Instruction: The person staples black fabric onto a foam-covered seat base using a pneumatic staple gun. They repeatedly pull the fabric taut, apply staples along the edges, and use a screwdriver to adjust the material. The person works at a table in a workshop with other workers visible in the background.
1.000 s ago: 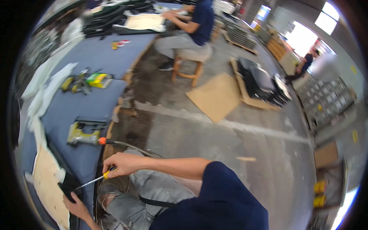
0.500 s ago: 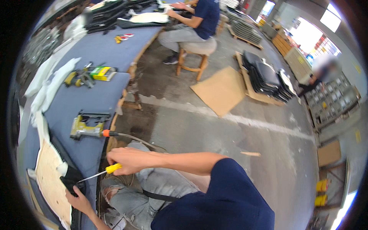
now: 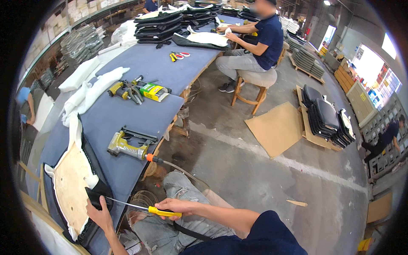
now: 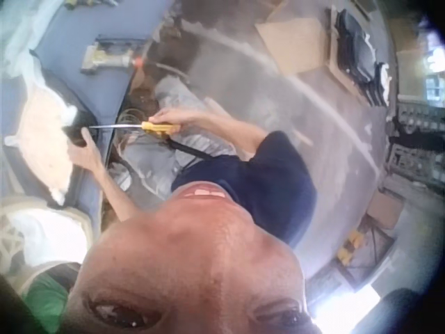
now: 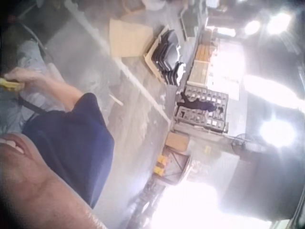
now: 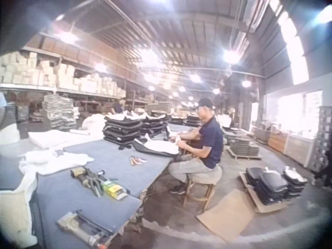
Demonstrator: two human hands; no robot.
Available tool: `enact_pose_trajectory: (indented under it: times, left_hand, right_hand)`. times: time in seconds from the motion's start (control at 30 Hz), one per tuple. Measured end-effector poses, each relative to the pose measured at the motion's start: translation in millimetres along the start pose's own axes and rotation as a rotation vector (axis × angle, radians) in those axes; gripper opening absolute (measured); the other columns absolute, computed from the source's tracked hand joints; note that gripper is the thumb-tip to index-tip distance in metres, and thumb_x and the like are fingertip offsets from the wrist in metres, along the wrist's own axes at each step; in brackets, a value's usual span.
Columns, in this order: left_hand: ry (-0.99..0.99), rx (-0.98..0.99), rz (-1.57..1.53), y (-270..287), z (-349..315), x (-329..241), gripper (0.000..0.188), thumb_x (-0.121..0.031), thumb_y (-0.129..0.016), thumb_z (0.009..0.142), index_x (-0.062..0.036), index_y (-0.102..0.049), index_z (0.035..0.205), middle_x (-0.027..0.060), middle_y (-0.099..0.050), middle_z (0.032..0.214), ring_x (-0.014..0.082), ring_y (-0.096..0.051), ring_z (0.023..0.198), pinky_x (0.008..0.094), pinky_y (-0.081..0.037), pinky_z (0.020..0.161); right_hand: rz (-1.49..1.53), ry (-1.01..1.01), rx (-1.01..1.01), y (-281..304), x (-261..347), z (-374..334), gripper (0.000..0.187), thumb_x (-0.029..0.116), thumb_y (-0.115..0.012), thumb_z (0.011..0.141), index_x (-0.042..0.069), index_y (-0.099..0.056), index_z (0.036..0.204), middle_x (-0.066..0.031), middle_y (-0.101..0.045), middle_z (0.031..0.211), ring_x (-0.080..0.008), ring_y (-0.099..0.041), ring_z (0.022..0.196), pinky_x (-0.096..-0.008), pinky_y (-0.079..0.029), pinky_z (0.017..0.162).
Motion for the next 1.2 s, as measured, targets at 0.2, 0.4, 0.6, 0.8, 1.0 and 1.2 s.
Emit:
enact_pose_trajectory:
  times: [0.2,0.4,0.6,0.8,1.0,1.2]
  left_hand:
    - [0.061,-0.056,-0.031,2,-2,8,0.066,-0.046,-0.078,0.089,0.0035,-0.059,0.129,0.0244,-0.06,0.106,0.0424,-0.056,0.104,0.0516,-0.041,0.094]
    - [0.09,0.021,-0.464,8,-9,0,0.057,-0.041,-0.074,0.094,-0.0016,-0.061,0.133,0.0191,-0.059,0.133,0.0342,-0.052,0.127,0.0449,-0.037,0.111]
    - [-0.09,0.053,-0.948,74,-23,-46,0.02,-0.014,-0.063,0.102,0.0038,-0.072,0.107,0.0114,-0.072,0.107,0.0181,-0.065,0.101,0.0308,-0.049,0.093]
    - [0.16,-0.011,-1.095,60,-44,-27,0.016,-0.013,-0.067,0.101,0.0023,-0.073,0.099,0.0024,-0.07,0.085,0.0081,-0.062,0.076,0.0241,-0.05,0.071]
    - [0.387,0.199,-1.285,-9,-112,-17,0.016,-0.016,-0.066,0.102,-0.0005,-0.071,0.102,-0.0002,-0.068,0.088,0.006,-0.061,0.08,0.0232,-0.05,0.073]
    - [0.519,0.534,-1.412,-71,-199,-39,0.017,-0.016,-0.066,0.103,-0.0006,-0.071,0.109,0.001,-0.069,0.096,0.0084,-0.063,0.084,0.0249,-0.051,0.078]
  right_hand:
    - [-0.041,0.134,-0.053,-11,-33,13,0.047,0.043,-0.047,0.111,0.005,-0.062,0.132,0.0002,-0.058,0.082,-0.0032,-0.044,0.048,-0.0199,-0.035,0.042]
    - [-0.224,0.326,-0.223,-26,-29,-16,0.041,0.033,-0.062,0.106,0.006,-0.063,0.137,0.0025,-0.061,0.085,-0.0022,-0.047,0.053,-0.0204,-0.037,0.046]
    - [-0.856,0.82,-0.211,-38,38,-41,0.042,0.029,-0.073,0.098,0.004,-0.068,0.13,-0.0064,-0.075,0.1,-0.0136,-0.067,0.071,-0.0274,-0.053,0.065]
    - [-0.993,0.721,-0.315,-19,141,-47,0.029,0.007,-0.083,0.083,-0.003,-0.075,0.109,-0.0077,-0.076,0.097,-0.0131,-0.07,0.082,-0.0266,-0.054,0.074]
    - [-0.97,0.91,-0.757,47,235,-19,0.028,0.016,-0.079,0.093,-0.004,-0.073,0.111,-0.0037,-0.072,0.088,-0.0049,-0.056,0.063,-0.0222,-0.045,0.056]
    - [-0.913,0.941,-0.824,49,274,-10,0.032,0.024,-0.073,0.099,-0.005,-0.072,0.114,-0.0044,-0.071,0.087,-0.0028,-0.047,0.052,-0.0214,-0.036,0.046]
Point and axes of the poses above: each hand's wrist, its own z-axis towards the middle knuckle, its own y-axis out of the back of the hand, x = y × z, the point moved 7 cm from there along z, towards the middle knuckle
